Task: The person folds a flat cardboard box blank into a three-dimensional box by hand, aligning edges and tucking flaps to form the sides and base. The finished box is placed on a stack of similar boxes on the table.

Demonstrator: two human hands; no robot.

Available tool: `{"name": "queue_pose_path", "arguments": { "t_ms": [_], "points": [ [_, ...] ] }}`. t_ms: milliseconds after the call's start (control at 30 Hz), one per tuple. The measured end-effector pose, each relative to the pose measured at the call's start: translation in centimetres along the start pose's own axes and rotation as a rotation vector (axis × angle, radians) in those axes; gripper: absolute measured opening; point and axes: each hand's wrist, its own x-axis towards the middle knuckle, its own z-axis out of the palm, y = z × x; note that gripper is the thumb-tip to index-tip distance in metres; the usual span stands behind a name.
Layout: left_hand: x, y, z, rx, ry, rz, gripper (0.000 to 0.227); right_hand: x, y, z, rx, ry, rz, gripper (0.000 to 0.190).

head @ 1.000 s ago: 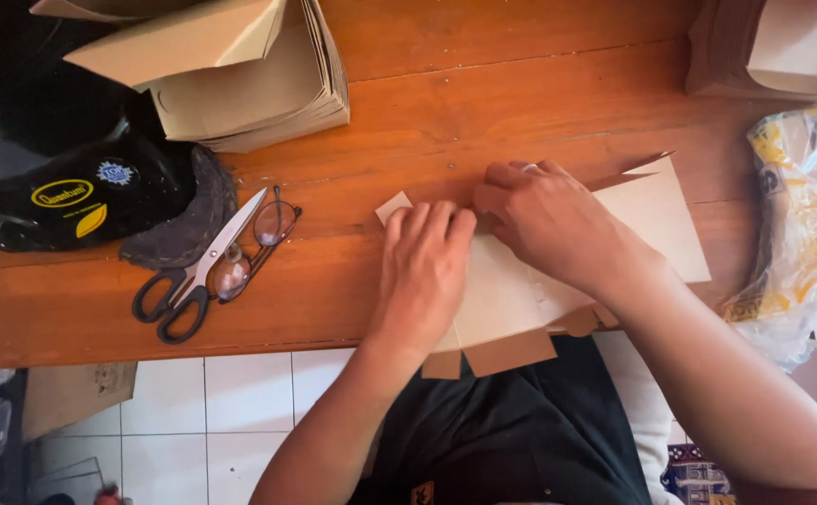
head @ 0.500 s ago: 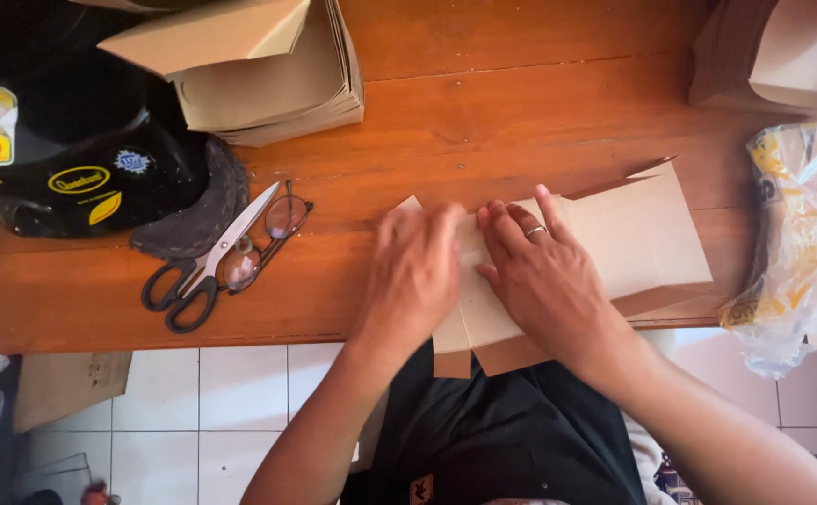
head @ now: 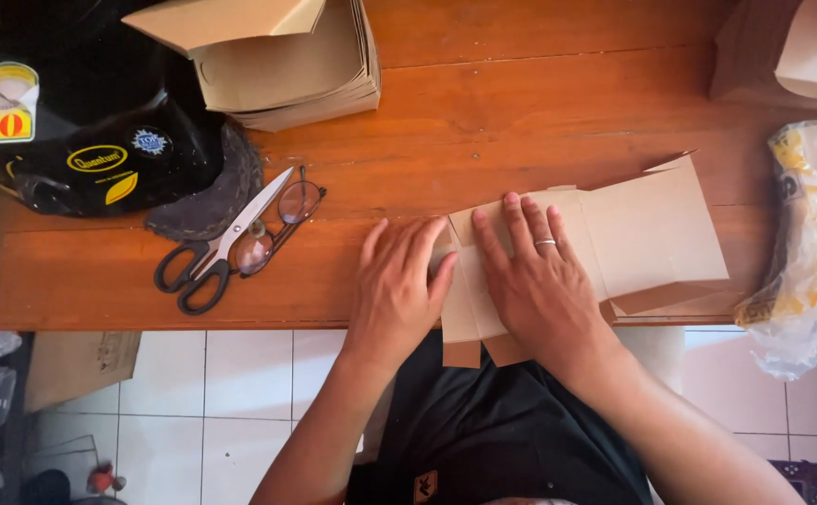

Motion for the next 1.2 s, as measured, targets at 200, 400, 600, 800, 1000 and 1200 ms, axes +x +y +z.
{"name": "queue_pose_path", "arguments": {
  "t_ms": [200, 400, 600, 800, 1000, 1200],
  "points": [
    [-0.7, 0.6, 0.5, 0.146, 0.0, 0.061, 0.037, 0.0, 0.0, -0.3, 0.012, 0.018, 0.003, 0.057],
    [0.4, 0.1, 0.4, 0.163, 0.002, 0.099, 0.025, 0.0, -0.4, -0.6, -0.001, 0.074, -0.007, 0.058],
    [0.5, -0.4, 0.5, 0.205, 0.074, 0.065, 0.026, 0.9, -0.1, -0.8, 0.126, 0.151, -0.09, 0.059],
    [-1.6, 1.6, -1.2, 0.022, 0.087, -0.253, 0.021, 1.8, 1.3, -4.4, 0.129, 0.291, -0.282, 0.055],
    [-3.2, 4.9, -1.9, -0.188, -0.054, -0.191, 0.031, -2.3, 3.5, -6.5, 0.165, 0.246, -0.123, 0.041],
    [-1.8, 5.3, -2.7, 0.013, -0.35, 0.38, 0.035, -7.6, 8.1, -5.1, 0.258, 0.206, -0.149, 0.042]
  ]
}}
